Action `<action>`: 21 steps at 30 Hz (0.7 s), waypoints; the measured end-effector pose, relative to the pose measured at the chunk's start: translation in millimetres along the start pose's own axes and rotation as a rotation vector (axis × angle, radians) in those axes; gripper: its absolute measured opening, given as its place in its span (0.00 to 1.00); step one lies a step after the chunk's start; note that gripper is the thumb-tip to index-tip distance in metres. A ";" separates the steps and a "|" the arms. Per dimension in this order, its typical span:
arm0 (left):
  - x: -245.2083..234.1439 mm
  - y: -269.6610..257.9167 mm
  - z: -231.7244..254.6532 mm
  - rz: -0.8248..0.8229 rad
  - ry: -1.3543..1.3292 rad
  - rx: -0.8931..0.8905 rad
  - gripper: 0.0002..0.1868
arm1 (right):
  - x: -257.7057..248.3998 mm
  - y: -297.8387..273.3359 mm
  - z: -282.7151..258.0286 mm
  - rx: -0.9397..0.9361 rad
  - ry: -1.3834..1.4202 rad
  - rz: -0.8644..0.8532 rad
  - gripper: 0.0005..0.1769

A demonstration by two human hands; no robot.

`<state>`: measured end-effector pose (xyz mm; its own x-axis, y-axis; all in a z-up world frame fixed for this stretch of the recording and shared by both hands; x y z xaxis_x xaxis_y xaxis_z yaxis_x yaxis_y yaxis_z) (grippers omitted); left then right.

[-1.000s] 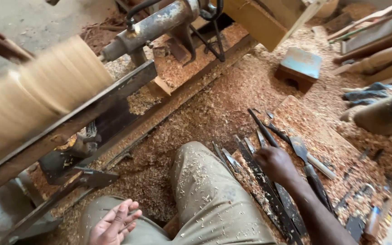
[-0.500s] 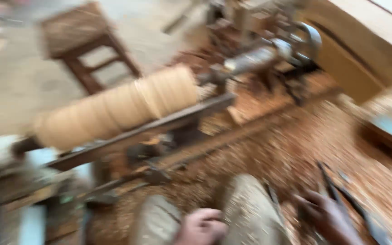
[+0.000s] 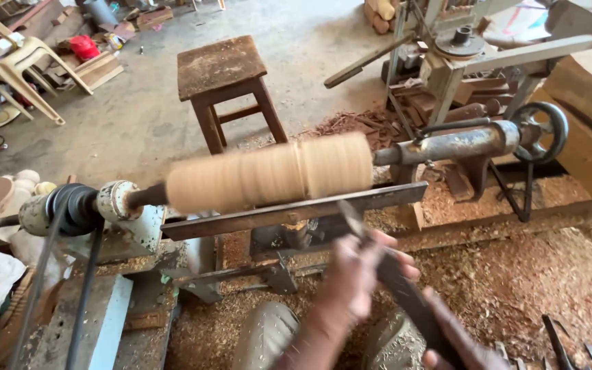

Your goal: The person turns on a lathe and uses a metal tool to carve grooves into a rotating wooden cylinder. They then switch to a different tool to refine the shape into a decorative spindle.

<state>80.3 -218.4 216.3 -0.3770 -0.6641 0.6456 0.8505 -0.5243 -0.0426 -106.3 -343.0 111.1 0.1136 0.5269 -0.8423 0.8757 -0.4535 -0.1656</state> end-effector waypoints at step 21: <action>-117.3 89.2 -18.8 0.657 -0.089 0.107 0.24 | -5.9 27.9 -76.0 0.619 1.113 -0.701 0.40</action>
<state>193.5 -197.2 122.4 0.2592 -0.7781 0.5721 0.9263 0.0326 -0.3753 -46.8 -304.1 150.5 0.3062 0.9095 0.2811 0.5973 0.0464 -0.8007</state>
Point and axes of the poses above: each hand's wrist, its own y-axis towards the middle knuckle, its own x-axis out of the palm, z = x × y, the point moved 6 cm from there along y, towards the middle knuckle, and after that the axes turned 14 degrees about x, right-handed, at the moved point
